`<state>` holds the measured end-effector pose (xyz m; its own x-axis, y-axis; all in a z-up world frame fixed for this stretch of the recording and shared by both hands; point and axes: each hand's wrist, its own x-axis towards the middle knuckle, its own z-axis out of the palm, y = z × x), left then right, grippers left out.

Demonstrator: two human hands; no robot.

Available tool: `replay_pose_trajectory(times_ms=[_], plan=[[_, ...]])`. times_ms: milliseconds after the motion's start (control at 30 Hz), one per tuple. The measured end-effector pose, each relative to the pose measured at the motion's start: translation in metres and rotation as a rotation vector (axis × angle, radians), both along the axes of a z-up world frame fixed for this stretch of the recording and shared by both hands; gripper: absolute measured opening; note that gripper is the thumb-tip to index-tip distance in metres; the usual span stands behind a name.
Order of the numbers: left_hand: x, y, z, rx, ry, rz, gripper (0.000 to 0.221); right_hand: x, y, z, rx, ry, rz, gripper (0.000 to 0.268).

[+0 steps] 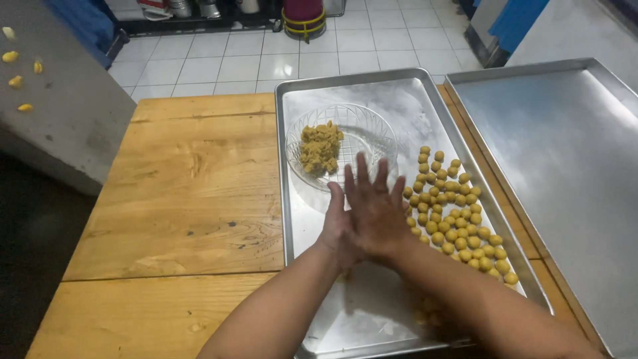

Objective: Pinching small pieces of yellow dough and rolling them into uniform balls between the palms before placing them on a baking tray.

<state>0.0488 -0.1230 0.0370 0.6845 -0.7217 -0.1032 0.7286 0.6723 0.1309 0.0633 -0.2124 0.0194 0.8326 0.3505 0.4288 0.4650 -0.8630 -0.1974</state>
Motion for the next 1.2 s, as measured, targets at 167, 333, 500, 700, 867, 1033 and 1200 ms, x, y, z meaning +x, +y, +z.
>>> replay_pose_trajectory(times_ms=[167, 333, 500, 700, 867, 1033, 1200], plan=[[-0.014, 0.032, 0.015, 0.09, -0.072, 0.118, 0.108, -0.026, -0.002, -0.032, -0.139, -0.098, 0.187, 0.117], [0.002, 0.034, -0.019, -0.095, -0.132, -0.033, 0.131, 0.008, -0.03, -0.013, -0.071, 0.138, -0.036, 0.109], [-0.001, 0.028, -0.026, -0.153, -0.136, -0.033, 0.128, -0.005, 0.007, -0.018, -0.101, 0.041, 0.077, 0.119], [0.0, 0.034, -0.022, -0.213, -0.171, 0.02, 0.112, -0.02, -0.014, -0.016, -0.203, -0.033, 0.151, 0.116], [0.011, 0.032, -0.058, -0.13, -0.006, -0.096, 0.125, -0.007, -0.029, 0.013, 0.143, 0.379, 0.11, 0.118], [-0.01, 0.031, -0.008, -0.025, -0.081, 0.056, 0.12, -0.019, 0.001, -0.012, -0.087, 0.258, 0.157, 0.12], [-0.008, 0.036, -0.016, -0.155, 0.17, 0.051, 0.104, -0.04, -0.01, -0.029, -0.077, -0.046, 0.3, 0.111]])
